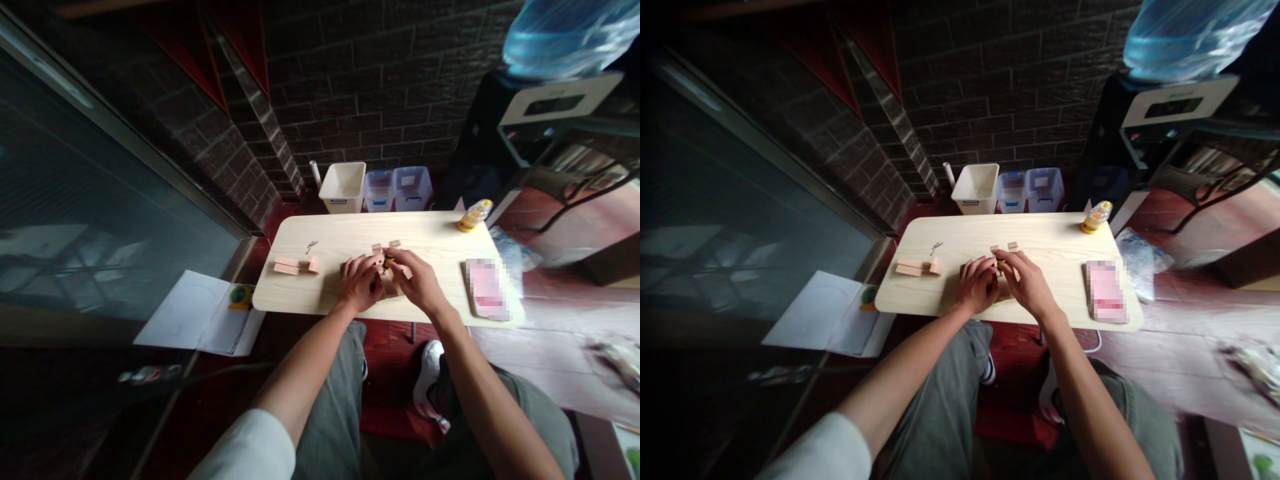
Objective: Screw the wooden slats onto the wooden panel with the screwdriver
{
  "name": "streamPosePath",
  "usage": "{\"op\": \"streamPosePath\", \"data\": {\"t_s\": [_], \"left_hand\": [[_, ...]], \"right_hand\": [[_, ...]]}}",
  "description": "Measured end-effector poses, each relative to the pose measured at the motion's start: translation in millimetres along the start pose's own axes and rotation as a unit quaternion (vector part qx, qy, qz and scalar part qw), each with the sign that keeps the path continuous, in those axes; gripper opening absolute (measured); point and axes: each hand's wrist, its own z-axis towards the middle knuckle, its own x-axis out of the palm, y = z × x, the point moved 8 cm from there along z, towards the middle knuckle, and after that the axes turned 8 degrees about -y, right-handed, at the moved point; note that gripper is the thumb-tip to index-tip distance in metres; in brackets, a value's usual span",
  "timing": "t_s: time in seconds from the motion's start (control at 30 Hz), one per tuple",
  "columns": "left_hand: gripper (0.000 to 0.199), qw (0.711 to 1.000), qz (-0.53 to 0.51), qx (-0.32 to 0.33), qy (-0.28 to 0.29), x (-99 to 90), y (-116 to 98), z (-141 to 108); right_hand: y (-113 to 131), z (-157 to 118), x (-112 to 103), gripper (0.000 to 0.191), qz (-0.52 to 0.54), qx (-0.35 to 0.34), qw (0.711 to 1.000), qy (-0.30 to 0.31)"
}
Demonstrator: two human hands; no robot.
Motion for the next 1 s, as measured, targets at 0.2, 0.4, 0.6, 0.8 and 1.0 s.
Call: {"op": "streamPosePath", "data": {"t_s": [0.2, 0.4, 0.6, 0.8, 1.0], "left_hand": [[0.036, 1.0, 0.0, -0.001, -0.003, 0.4, 1, -1], [0.038, 1.0, -0.005, -0.004, 0.0, -0.1, 0, 0], [0.033, 1.0, -0.003, -0.006, -0.006, 0.0, 1, -1], [0.034, 1.0, 0.001, -0.003, -0.008, 1.4, 3, -1], [0.035, 1.0, -0.005, 0.002, -0.013, 0.1, 2, -1]], "right_hand": [[0, 3, -13, 0.035, 0.007, 0.009, 0.999, -0.053], [-7, 2, -17, 0.037, 0.0, 0.012, 0.998, -0.059], [-7, -1, -8, 0.038, 0.007, 0.01, 0.999, -0.04], [-9, -3, 0, 0.037, 0.01, 0.019, 0.999, -0.024], [-8, -4, 2, 0.035, -0.002, 0.016, 1.0, -0.013]]}}
